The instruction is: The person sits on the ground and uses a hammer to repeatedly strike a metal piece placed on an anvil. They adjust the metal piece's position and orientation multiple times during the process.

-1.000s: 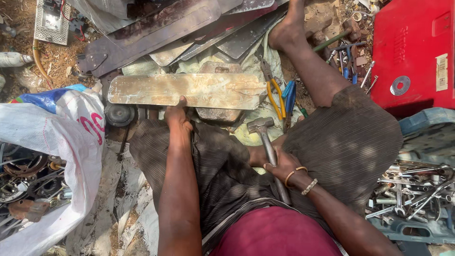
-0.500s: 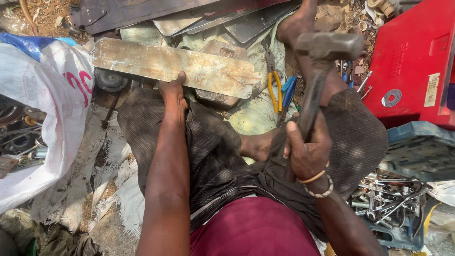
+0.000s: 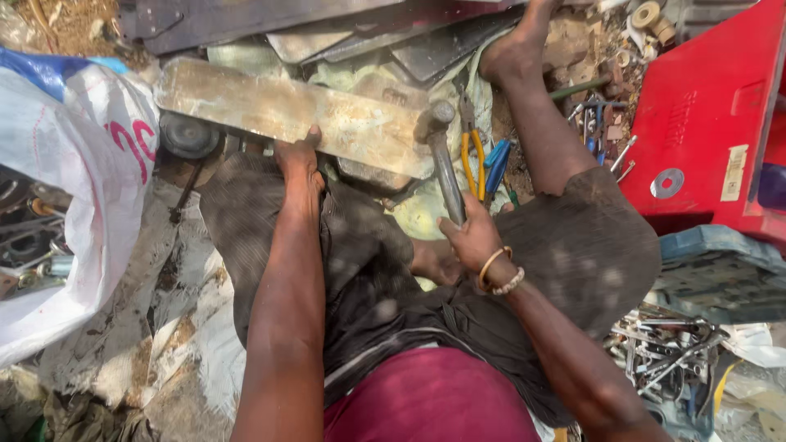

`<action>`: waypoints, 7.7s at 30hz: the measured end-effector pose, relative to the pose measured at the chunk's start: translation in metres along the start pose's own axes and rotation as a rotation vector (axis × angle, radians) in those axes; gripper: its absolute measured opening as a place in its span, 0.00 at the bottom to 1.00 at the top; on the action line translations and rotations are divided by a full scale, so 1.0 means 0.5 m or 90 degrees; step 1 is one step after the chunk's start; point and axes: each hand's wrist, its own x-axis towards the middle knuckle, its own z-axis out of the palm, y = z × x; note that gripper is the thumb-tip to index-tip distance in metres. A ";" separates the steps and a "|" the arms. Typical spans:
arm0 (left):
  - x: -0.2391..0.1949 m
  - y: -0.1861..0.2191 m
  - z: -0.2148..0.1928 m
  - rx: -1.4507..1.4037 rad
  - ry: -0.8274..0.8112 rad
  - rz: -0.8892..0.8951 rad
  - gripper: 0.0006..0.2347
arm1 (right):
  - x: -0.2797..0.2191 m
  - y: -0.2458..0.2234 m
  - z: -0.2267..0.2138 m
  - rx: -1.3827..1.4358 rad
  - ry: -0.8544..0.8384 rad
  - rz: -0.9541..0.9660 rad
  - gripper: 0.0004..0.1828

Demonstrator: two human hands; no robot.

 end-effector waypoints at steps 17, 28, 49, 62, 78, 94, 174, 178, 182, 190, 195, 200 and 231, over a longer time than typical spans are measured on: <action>0.014 0.054 0.001 0.022 0.080 -0.142 0.25 | 0.043 0.038 0.011 -0.005 -0.017 -0.131 0.10; 0.008 0.036 -0.003 0.027 0.073 -0.083 0.27 | -0.014 -0.140 -0.182 0.320 0.559 -0.567 0.12; -0.018 0.051 0.002 0.141 0.058 -0.225 0.40 | -0.043 -0.120 -0.328 0.303 0.063 -0.635 0.15; 0.052 0.037 0.033 0.134 0.010 -0.130 0.36 | 0.068 0.028 -0.052 -0.030 -0.052 -0.219 0.13; 0.014 -0.037 -0.032 0.125 -0.040 -0.103 0.35 | 0.052 0.093 -0.008 0.082 -0.007 0.020 0.13; -0.058 -0.051 -0.070 0.107 -0.020 -0.003 0.31 | -0.108 -0.026 -0.143 0.380 0.159 -0.208 0.10; -0.069 0.134 -0.015 -0.195 -0.109 -0.088 0.15 | -0.146 -0.049 -0.140 0.365 0.156 -0.226 0.12; -0.040 0.109 -0.031 -0.205 -0.029 -0.016 0.16 | -0.162 -0.063 -0.128 0.359 0.145 -0.240 0.11; -0.008 0.063 -0.029 -0.017 0.057 0.011 0.19 | -0.188 -0.111 -0.161 0.285 0.224 -0.286 0.11; 0.034 0.006 -0.027 0.040 0.083 -0.025 0.19 | -0.091 -0.114 -0.169 0.189 0.456 -0.526 0.12; 0.016 0.011 -0.040 0.085 0.113 -0.055 0.15 | -0.024 0.049 0.019 -0.078 -0.043 -0.036 0.15; 0.005 0.023 -0.047 -0.007 0.034 -0.027 0.17 | -0.072 0.018 -0.051 0.038 0.040 -0.211 0.17; 0.102 0.058 -0.044 0.022 0.026 0.010 0.14 | 0.047 0.276 0.090 0.572 -0.207 0.297 0.11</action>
